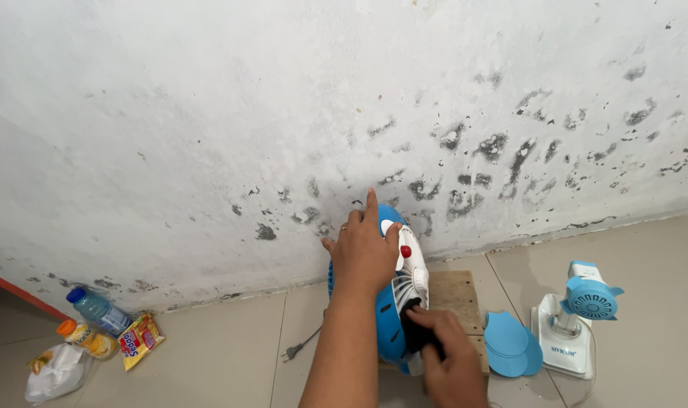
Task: The person wipes the exterior of a blue Doraemon-shaped fan with a black cloth, then wipes a white and blue desk fan and its detached blue base cover. The person handles the fans and the cloth by hand while sitting on the floor.
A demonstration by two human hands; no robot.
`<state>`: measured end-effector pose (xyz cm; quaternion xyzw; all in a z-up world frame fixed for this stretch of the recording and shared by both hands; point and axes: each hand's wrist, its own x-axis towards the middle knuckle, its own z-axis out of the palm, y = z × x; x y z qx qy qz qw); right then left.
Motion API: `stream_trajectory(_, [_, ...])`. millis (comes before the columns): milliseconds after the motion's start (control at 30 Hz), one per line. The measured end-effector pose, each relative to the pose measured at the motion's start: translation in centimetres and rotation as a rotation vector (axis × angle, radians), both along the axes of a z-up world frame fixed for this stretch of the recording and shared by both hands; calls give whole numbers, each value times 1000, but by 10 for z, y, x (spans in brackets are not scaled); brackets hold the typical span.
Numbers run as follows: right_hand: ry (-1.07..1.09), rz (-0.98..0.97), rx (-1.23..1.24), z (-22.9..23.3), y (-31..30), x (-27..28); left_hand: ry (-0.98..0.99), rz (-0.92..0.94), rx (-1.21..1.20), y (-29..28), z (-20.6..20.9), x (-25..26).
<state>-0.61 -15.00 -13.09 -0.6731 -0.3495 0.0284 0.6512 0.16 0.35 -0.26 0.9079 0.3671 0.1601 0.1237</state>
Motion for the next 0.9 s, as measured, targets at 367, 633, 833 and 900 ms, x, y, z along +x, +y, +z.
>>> stream_trajectory(367, [-232, 26, 213, -3, 15, -31, -101, 2, -72, 5, -4, 0])
stream_trajectory(633, [-134, 23, -42, -86, -20, 16, 29, -10, -56, 1, 4, -3])
stream_trajectory(833, [107, -65, 14, -31, 8, 60, 38, -8, -22, 2, 0, -1])
stream_trajectory(900, [-51, 115, 110, -15, 25, 54, 15, -13, 1, 1, 0, -3])
